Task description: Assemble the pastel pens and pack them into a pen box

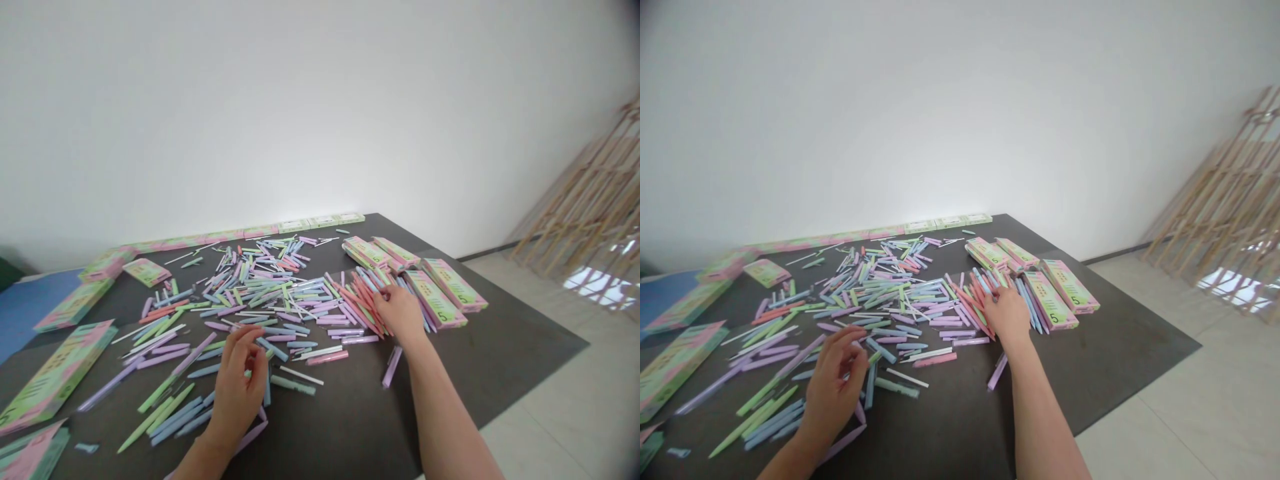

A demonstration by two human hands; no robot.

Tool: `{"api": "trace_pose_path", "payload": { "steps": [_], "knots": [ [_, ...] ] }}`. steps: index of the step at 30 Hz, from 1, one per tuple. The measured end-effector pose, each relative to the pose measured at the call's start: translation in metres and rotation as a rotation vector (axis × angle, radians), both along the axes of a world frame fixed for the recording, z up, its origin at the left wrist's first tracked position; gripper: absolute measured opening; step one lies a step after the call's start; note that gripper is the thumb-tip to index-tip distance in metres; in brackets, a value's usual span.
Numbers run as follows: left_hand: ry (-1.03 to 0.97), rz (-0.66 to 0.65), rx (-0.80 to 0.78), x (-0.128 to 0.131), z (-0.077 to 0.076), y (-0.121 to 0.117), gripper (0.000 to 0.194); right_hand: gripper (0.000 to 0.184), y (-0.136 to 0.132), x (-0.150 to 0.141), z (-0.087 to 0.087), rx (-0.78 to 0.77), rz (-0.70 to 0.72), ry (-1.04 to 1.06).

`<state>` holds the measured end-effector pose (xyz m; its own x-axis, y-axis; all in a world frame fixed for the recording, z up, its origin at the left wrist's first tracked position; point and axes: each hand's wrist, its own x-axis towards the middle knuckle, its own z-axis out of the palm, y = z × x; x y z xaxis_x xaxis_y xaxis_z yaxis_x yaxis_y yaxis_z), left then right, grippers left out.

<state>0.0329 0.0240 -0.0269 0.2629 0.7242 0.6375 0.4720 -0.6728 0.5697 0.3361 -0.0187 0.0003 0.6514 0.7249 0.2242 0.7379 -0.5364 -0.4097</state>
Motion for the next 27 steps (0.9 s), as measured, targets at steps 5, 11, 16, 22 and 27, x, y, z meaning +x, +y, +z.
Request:
{"api": "trace_pose_path", "payload": {
  "steps": [5,11,16,22,27],
  "knots": [
    [0.056,-0.028,0.036,-0.0003,-0.001,0.0002,0.021,0.033,0.0002,0.0017,-0.0038,-0.106,-0.032,-0.038],
    [0.055,-0.025,0.005,-0.0015,-0.0019,0.0005,0.019,0.03,-0.0003,0.0025,-0.0069,-0.147,-0.044,-0.047],
    [0.063,-0.022,0.022,-0.0019,-0.0029,0.0011,0.019,0.028,0.0002,-0.0003,-0.0075,-0.131,-0.04,-0.069],
    [0.09,-0.043,0.051,-0.0028,-0.0058,0.0025,0.018,0.029,-0.0005,-0.0019,-0.0057,-0.048,-0.039,-0.067],
    [0.133,-0.059,0.082,-0.0041,-0.007,0.004,0.018,0.027,-0.0005,-0.0013,-0.006,0.049,-0.011,-0.048]
  ]
}}
